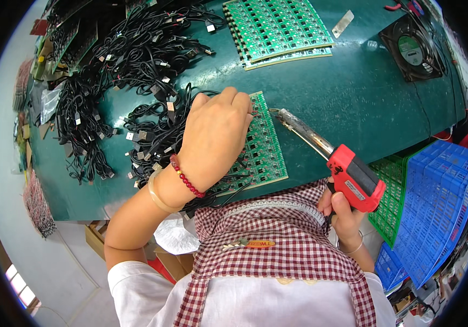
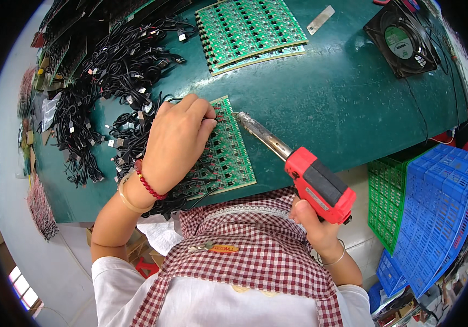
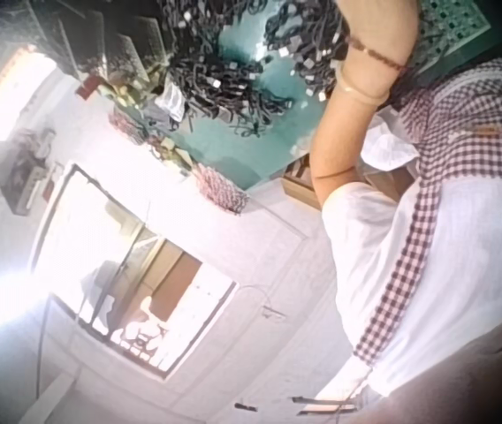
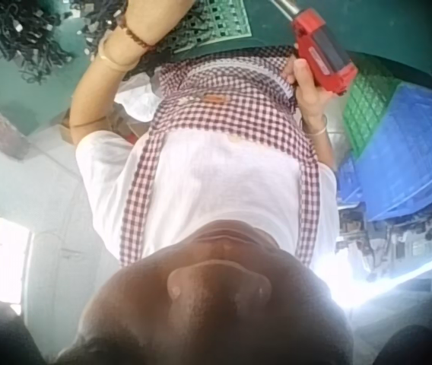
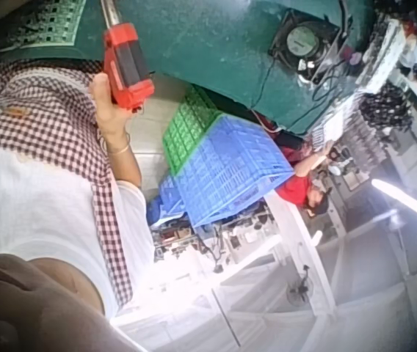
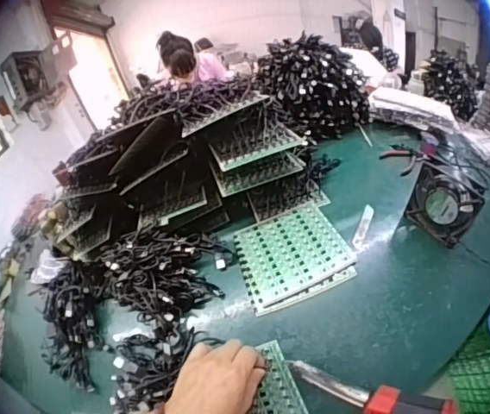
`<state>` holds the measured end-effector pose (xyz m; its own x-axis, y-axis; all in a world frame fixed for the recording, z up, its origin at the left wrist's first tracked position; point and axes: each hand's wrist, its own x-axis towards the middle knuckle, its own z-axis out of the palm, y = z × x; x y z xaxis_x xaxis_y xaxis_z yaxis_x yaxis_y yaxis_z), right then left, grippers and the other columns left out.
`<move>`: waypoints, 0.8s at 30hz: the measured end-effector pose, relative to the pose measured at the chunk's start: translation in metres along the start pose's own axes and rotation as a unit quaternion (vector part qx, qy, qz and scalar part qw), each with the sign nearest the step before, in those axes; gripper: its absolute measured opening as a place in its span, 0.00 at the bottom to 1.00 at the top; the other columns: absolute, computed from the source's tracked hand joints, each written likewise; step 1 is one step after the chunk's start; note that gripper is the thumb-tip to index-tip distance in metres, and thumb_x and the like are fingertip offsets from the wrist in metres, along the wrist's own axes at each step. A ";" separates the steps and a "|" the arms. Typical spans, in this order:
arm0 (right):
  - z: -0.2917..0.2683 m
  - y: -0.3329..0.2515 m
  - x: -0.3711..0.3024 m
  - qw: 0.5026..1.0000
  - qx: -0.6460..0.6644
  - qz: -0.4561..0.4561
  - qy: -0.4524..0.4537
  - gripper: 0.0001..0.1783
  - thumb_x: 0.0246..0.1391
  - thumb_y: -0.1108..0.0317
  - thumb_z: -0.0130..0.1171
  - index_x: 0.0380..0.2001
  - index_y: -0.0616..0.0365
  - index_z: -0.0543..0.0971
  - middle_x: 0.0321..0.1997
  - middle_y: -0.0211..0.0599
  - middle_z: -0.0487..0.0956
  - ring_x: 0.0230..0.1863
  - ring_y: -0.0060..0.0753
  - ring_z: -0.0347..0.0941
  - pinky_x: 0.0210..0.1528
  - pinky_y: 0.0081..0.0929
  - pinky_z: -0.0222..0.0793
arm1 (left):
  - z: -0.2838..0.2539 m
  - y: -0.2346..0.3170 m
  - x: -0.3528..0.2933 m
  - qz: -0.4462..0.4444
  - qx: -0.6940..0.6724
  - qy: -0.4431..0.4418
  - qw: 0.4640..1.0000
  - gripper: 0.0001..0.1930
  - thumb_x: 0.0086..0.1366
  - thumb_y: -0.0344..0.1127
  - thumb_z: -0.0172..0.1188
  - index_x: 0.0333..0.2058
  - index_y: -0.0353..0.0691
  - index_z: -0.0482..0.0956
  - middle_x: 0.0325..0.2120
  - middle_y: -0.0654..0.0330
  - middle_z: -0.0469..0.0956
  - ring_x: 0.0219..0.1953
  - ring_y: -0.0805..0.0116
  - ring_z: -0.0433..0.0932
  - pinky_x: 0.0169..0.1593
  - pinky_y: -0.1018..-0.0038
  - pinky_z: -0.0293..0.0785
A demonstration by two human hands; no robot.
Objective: The person attaches cables to circuit boards by placing the wire ends onto the boards by hand and soldering them using a soldering iron.
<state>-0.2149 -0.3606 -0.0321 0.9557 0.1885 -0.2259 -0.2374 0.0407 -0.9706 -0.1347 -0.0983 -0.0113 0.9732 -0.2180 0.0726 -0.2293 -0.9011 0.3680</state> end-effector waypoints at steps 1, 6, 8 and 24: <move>0.000 0.000 0.000 1.000 0.007 -0.003 0.003 0.18 0.57 0.64 0.52 0.44 0.67 0.68 0.17 0.37 0.70 0.15 0.23 0.63 0.19 0.22 0.62 | -0.001 0.001 0.001 -0.007 0.006 -0.007 1.000 0.02 0.54 0.27 0.58 0.27 0.40 0.74 0.26 0.58 0.72 0.29 0.56 0.72 0.37 0.66 0.64; -0.001 -0.001 -0.001 1.000 0.018 0.001 0.008 0.18 0.57 0.63 0.53 0.45 0.66 0.68 0.17 0.37 0.71 0.15 0.23 0.63 0.19 0.21 0.61 | -0.002 -0.003 0.006 0.011 -0.047 -0.029 0.998 0.01 0.54 0.26 0.58 0.27 0.39 0.75 0.26 0.56 0.71 0.28 0.55 0.73 0.35 0.65 0.66; -0.002 -0.002 -0.002 1.000 -0.001 0.014 -0.011 0.19 0.57 0.62 0.53 0.44 0.66 0.69 0.17 0.37 0.71 0.16 0.23 0.63 0.20 0.21 0.61 | -0.002 -0.006 0.008 0.030 -0.037 -0.030 0.998 0.02 0.54 0.26 0.58 0.27 0.39 0.75 0.26 0.56 0.71 0.28 0.55 0.73 0.34 0.64 0.67; -0.011 0.009 -0.009 0.998 0.007 0.033 -0.060 0.15 0.53 0.72 0.54 0.45 0.66 0.71 0.23 0.31 0.73 0.21 0.18 0.67 0.23 0.19 0.64 | -0.005 -0.007 0.015 0.119 0.005 -0.059 0.991 0.03 0.50 0.24 0.54 0.26 0.36 0.75 0.25 0.55 0.69 0.27 0.55 0.73 0.30 0.65 0.70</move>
<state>-0.2237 -0.3722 -0.0398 0.9104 0.3073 -0.2772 -0.3024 0.0369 -0.9525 -0.1186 -0.0934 -0.0086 0.8829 -0.4673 0.0473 -0.4536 -0.8224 0.3434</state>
